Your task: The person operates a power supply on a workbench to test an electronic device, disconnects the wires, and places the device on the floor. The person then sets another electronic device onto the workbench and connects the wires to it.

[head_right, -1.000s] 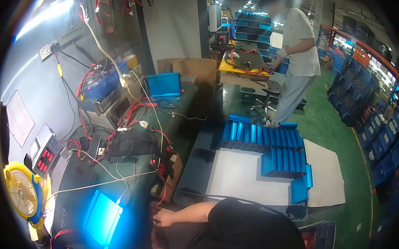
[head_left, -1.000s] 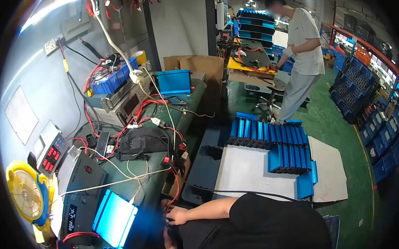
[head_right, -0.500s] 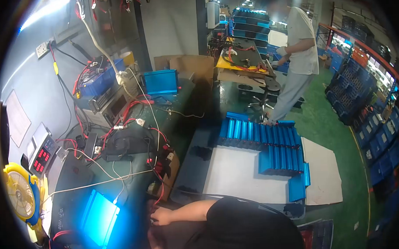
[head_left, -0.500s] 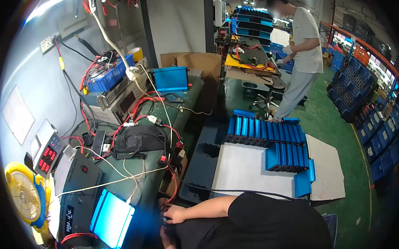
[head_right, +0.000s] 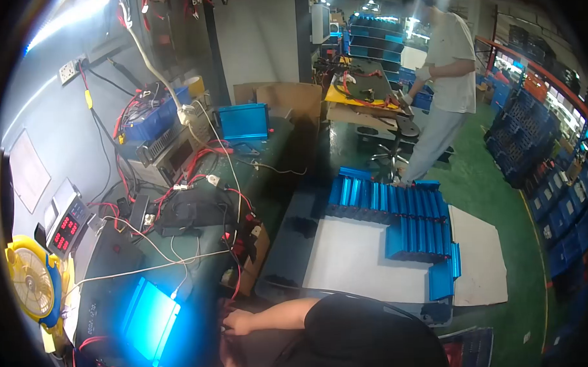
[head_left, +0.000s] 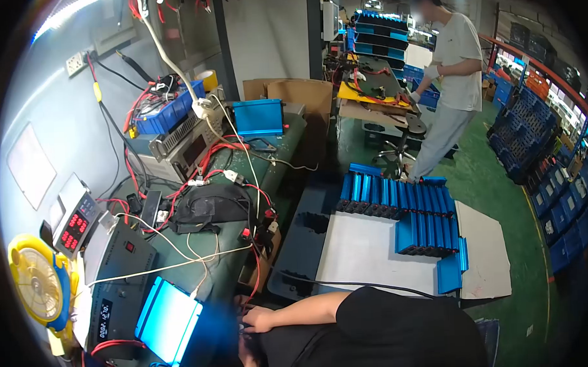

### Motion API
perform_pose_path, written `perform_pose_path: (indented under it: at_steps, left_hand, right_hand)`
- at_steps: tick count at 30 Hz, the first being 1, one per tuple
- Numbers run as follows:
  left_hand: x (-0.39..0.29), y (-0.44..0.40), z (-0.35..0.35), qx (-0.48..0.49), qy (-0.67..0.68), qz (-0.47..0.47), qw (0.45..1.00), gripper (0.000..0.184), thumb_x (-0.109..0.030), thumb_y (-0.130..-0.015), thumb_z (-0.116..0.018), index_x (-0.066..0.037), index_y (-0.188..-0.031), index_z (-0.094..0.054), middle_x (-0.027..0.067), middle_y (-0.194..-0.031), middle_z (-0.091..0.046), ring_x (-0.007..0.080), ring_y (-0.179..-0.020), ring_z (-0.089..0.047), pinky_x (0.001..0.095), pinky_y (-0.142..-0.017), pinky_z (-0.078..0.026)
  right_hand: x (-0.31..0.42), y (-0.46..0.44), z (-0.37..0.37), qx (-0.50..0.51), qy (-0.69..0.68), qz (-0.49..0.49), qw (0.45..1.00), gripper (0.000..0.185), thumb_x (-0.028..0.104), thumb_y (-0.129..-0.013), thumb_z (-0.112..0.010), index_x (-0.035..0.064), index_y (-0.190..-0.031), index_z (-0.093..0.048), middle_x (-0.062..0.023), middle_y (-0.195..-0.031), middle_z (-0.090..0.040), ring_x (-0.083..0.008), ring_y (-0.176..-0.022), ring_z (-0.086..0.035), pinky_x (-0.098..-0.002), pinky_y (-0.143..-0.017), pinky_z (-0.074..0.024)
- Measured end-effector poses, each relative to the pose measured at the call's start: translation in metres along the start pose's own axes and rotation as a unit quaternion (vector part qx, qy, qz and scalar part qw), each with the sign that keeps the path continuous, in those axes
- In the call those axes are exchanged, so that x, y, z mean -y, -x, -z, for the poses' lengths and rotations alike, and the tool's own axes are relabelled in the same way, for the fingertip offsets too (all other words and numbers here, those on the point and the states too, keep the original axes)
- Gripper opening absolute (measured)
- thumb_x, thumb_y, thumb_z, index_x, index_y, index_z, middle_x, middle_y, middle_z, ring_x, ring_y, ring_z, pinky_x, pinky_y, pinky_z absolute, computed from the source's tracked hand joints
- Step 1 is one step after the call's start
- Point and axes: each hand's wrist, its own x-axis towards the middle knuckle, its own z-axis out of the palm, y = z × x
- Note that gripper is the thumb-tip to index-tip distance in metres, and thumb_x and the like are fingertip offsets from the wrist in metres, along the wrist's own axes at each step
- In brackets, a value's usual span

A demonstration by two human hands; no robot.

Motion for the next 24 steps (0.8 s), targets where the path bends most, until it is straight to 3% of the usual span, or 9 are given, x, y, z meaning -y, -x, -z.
perform_pose_path:
  at_steps: [3, 6, 8, 12, 14, 17, 18, 20, 24]
  left_hand:
    - [-0.012, 0.007, 0.002, -0.011, -0.03, -0.005, 0.999, 0.031, -0.031, -0.11, -0.042, -0.007, -0.111, -0.062, 0.0005, -0.097, -0.058, 0.012, -0.086, -0.053, 0.0244, -0.079, -0.045]
    - [0.003, -0.009, 0.01, -0.008, -0.046, -0.013, 0.999, 0.03, -0.031, -0.109, -0.043, -0.008, -0.106, -0.063, -0.0007, -0.092, -0.057, 0.0114, -0.082, -0.052, 0.0238, -0.075, -0.044]
    - [0.064, -0.045, 0.054, 0.001, 0.076, 0.042, 0.996, 0.036, -0.034, -0.11, -0.043, -0.006, -0.099, -0.063, 0.0008, -0.088, -0.059, 0.0138, -0.078, -0.053, 0.0281, -0.074, -0.047]
    - [0.018, -0.02, 0.022, -0.097, 0.254, 0.132, 0.953, 0.043, -0.038, -0.109, -0.042, -0.001, -0.11, -0.065, 0.0059, -0.099, -0.066, 0.0183, -0.089, -0.06, 0.0334, -0.084, -0.049]
    - [-0.038, 0.006, -0.012, -0.196, -0.07, 0.192, 0.959, 0.053, -0.043, -0.109, -0.041, 0.001, -0.132, -0.059, 0.0133, -0.118, -0.067, 0.0253, -0.107, -0.061, 0.0383, -0.097, -0.047]
    - [0.07, -0.032, 0.061, -0.134, -0.075, 0.067, 0.986, 0.057, -0.044, -0.109, -0.041, -0.005, -0.151, -0.045, 0.0217, -0.135, -0.059, 0.0337, -0.121, -0.057, 0.04, -0.105, -0.043]
    - [0.071, -0.029, 0.066, -0.136, -0.076, 0.069, 0.985, 0.057, -0.044, -0.109, -0.041, -0.005, -0.151, -0.045, 0.0217, -0.135, -0.059, 0.0337, -0.121, -0.057, 0.04, -0.105, -0.043]
    - [0.075, -0.02, 0.073, -0.161, -0.433, -0.028, 0.886, 0.058, -0.044, -0.109, -0.042, -0.012, -0.157, -0.037, 0.0288, -0.142, -0.051, 0.0402, -0.128, -0.052, 0.0409, -0.108, -0.042]
    - [0.051, -0.011, 0.063, -0.147, -0.334, 0.089, 0.927, 0.062, -0.044, -0.108, -0.045, -0.012, -0.159, -0.03, 0.0325, -0.146, -0.046, 0.0436, -0.132, -0.048, 0.0441, -0.109, -0.041]
  right_hand:
    - [0.003, 0.007, 0.002, -0.052, -0.032, 0.017, 0.998, 0.043, 0.044, -0.096, -0.06, 0.003, -0.103, -0.068, -0.0235, -0.094, -0.07, -0.0432, -0.098, -0.066, -0.0509, -0.096, -0.0488]
    - [0.002, 0.006, 0.002, -0.053, 0.0, 0.015, 0.998, 0.043, 0.044, -0.097, -0.059, 0.0027, -0.102, -0.068, -0.0242, -0.095, -0.07, -0.0431, -0.099, -0.066, -0.0514, -0.092, -0.0506]
    - [-0.009, -0.001, -0.014, -0.07, 0.003, 0.017, 0.997, 0.043, 0.044, -0.097, -0.059, 0.0024, -0.102, -0.068, -0.0245, -0.096, -0.07, -0.043, -0.099, -0.066, -0.0514, -0.091, -0.0507]
    - [-0.011, -0.008, -0.018, -0.03, -0.06, -0.004, 0.998, 0.043, 0.044, -0.097, -0.059, 0.0014, -0.102, -0.069, -0.0252, -0.1, -0.07, -0.0435, -0.101, -0.066, -0.0517, -0.093, -0.0502]
    - [-0.008, -0.008, -0.018, -0.018, -0.054, -0.013, 0.998, 0.044, 0.043, -0.097, -0.059, 0.0011, -0.103, -0.069, -0.0252, -0.1, -0.07, -0.0438, -0.101, -0.066, -0.0516, -0.093, -0.0502]
    - [-0.002, -0.009, -0.009, 0.001, -0.054, -0.009, 0.998, 0.045, 0.044, -0.098, -0.057, 0.0011, -0.103, -0.069, -0.0253, -0.102, -0.07, -0.0444, -0.102, -0.066, -0.0521, -0.092, -0.0506]
    - [-0.003, -0.01, -0.013, 0.005, -0.063, 0.001, 0.998, 0.046, 0.045, -0.098, -0.055, 0.0014, -0.103, -0.069, -0.0252, -0.102, -0.07, -0.0447, -0.101, -0.066, -0.0526, -0.091, -0.0509]
    - [-0.005, -0.015, -0.02, 0.011, -0.068, 0.006, 0.998, 0.048, 0.047, -0.099, -0.054, 0.0016, -0.103, -0.069, -0.0254, -0.103, -0.07, -0.0449, -0.102, -0.066, -0.0526, -0.091, -0.0509]
    - [-0.004, -0.01, -0.017, -0.008, -0.066, 0.042, 0.997, 0.051, 0.049, -0.1, -0.051, 0.0024, -0.104, -0.07, -0.0254, -0.104, -0.071, -0.0448, -0.104, -0.065, -0.0524, -0.094, -0.0497]
